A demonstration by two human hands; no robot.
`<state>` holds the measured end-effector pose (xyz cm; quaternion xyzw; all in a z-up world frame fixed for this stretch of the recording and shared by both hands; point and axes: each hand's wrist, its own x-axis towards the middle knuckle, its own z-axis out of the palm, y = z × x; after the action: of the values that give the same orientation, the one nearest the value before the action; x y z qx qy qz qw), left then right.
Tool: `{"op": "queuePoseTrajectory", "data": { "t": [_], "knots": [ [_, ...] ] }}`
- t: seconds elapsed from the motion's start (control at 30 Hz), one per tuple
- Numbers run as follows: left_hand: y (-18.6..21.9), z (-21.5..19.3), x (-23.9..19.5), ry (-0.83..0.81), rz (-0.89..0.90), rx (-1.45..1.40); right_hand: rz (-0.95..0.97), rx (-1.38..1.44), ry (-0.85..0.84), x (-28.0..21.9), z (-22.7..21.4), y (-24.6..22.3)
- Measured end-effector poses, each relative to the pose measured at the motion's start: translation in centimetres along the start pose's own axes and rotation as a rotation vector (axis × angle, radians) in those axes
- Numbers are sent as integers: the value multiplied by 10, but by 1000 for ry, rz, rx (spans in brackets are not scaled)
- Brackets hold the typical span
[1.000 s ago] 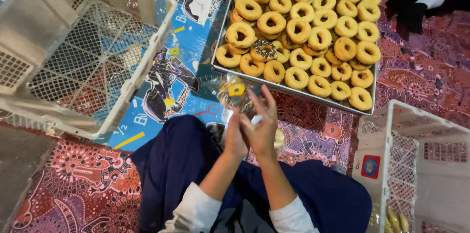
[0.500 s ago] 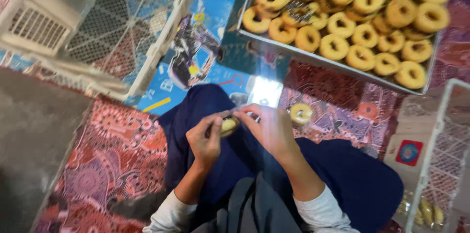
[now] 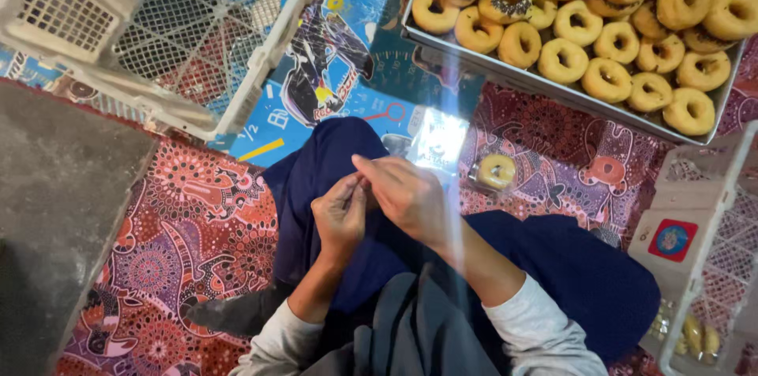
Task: The person sits on a patterned mat and repeatedly picks donuts from a metal tray, places each into a small clear plastic bag, and sets the sealed bag into a white plastic crate. The process continues with donuts of different toppings, including some with dark sprinkles.
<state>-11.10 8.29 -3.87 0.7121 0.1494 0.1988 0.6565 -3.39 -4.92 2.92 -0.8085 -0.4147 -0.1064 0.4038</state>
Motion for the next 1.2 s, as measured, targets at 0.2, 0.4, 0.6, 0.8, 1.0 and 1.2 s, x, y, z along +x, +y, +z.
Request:
{"op": "queuePoseTrajectory", "data": {
  "t": [0.2,0.4,0.6,0.8,1.0,1.2],
  "knots": [
    [38,8,-4,122,110,-152,630,-221,-273,-1,-16,70],
    [55,18,-8,148,348,132,707,1012,-223,-83,41,58],
    [17,-13,22,202,-14,-114,835,993,-175,-70,69,60],
    [-13,-13,13,88,-125,-123,585,424,108,-44,46,51],
    [-25,-16,0,157,30,-222,571,540,313,-39,47,37],
    [-51,-23,-6,130,-198,31,712,440,144,-86,87,60]
  ]
}}
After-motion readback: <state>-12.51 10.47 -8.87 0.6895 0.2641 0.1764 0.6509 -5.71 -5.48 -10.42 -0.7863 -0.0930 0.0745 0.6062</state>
